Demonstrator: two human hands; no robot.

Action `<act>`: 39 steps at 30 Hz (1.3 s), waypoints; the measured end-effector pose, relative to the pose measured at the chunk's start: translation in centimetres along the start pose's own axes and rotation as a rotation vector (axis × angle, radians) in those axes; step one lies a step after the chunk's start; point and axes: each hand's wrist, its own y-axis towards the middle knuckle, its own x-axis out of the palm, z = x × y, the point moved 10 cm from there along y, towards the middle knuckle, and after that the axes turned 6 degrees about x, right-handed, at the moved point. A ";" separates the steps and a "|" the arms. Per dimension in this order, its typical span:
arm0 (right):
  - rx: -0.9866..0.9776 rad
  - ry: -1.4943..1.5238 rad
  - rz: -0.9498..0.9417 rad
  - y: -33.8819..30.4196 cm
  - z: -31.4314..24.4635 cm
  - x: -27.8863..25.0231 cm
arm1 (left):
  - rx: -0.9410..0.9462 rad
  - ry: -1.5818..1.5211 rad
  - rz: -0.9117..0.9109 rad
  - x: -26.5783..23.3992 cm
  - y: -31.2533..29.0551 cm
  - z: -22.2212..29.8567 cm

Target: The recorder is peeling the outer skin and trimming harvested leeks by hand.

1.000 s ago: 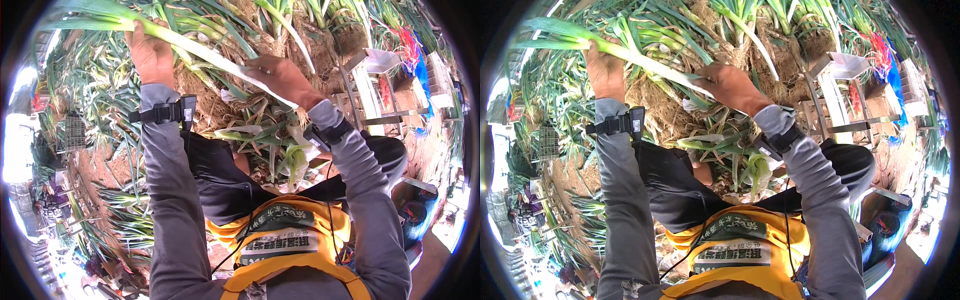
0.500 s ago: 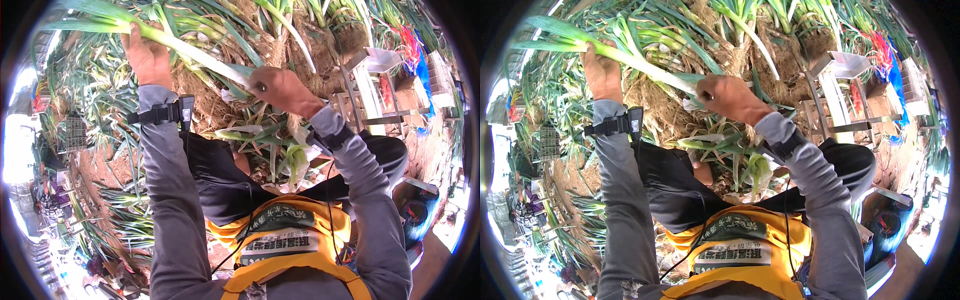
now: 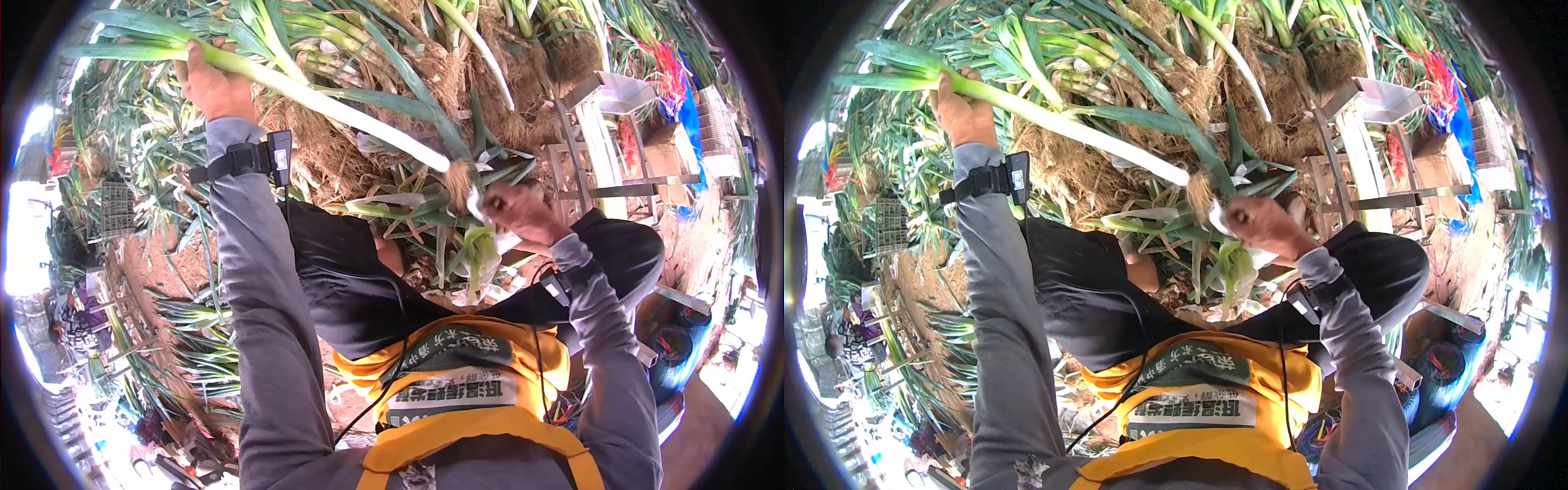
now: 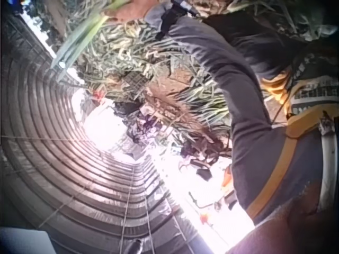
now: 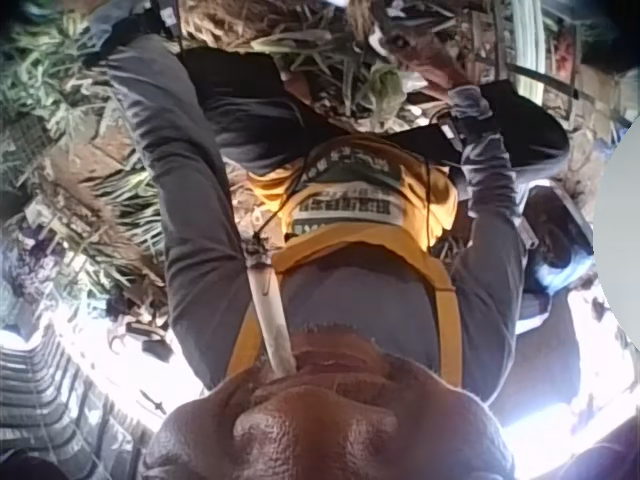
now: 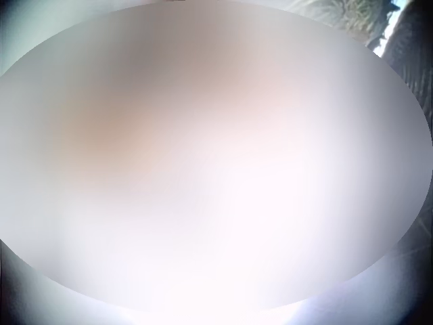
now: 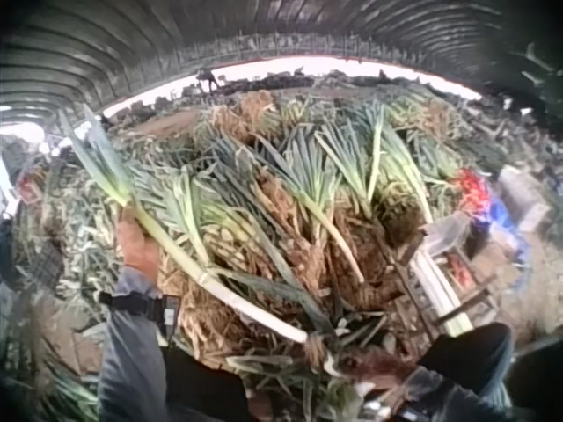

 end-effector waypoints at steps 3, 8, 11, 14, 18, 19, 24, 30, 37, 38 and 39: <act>-0.087 -0.209 0.124 -0.9 2.5 0.0 | -0.015 -0.043 -0.018 0.4 0.2 -0.9; -0.534 -0.445 0.667 -2.2 -11.8 -2.1 | -0.025 -0.049 -0.046 -0.5 0.4 0.0; -0.515 -0.601 0.752 0.7 -12.0 -2.1 | -0.050 -0.097 -0.060 -0.3 0.8 -0.8; -0.383 -0.705 0.739 2.6 -10.2 -1.7 | -0.077 -0.143 -0.003 -0.4 0.7 -1.4; -0.341 -0.966 0.729 2.6 -11.0 0.1 | -0.070 -0.128 0.080 -2.9 1.1 -1.0; -0.339 -0.968 0.730 2.9 -10.7 0.0 | -0.089 -0.131 0.086 -3.0 1.2 -1.2; -0.440 -0.925 0.717 3.5 -10.2 -0.3 | -0.069 -0.085 0.170 -3.1 0.9 -1.7; -0.404 -0.618 0.644 3.5 -10.1 -1.4 | -0.080 -0.112 0.181 -3.7 1.2 -1.3; -0.402 -0.503 0.574 3.1 -9.8 -1.6 | -0.141 -0.234 0.062 -1.4 0.7 -1.5; -0.358 -0.445 0.535 3.4 -9.4 -1.6 | -0.142 -0.234 0.062 -1.3 0.6 -1.5; -0.314 -0.387 0.496 3.6 -9.0 -1.5 | -0.149 -0.247 0.065 -1.2 0.6 -1.6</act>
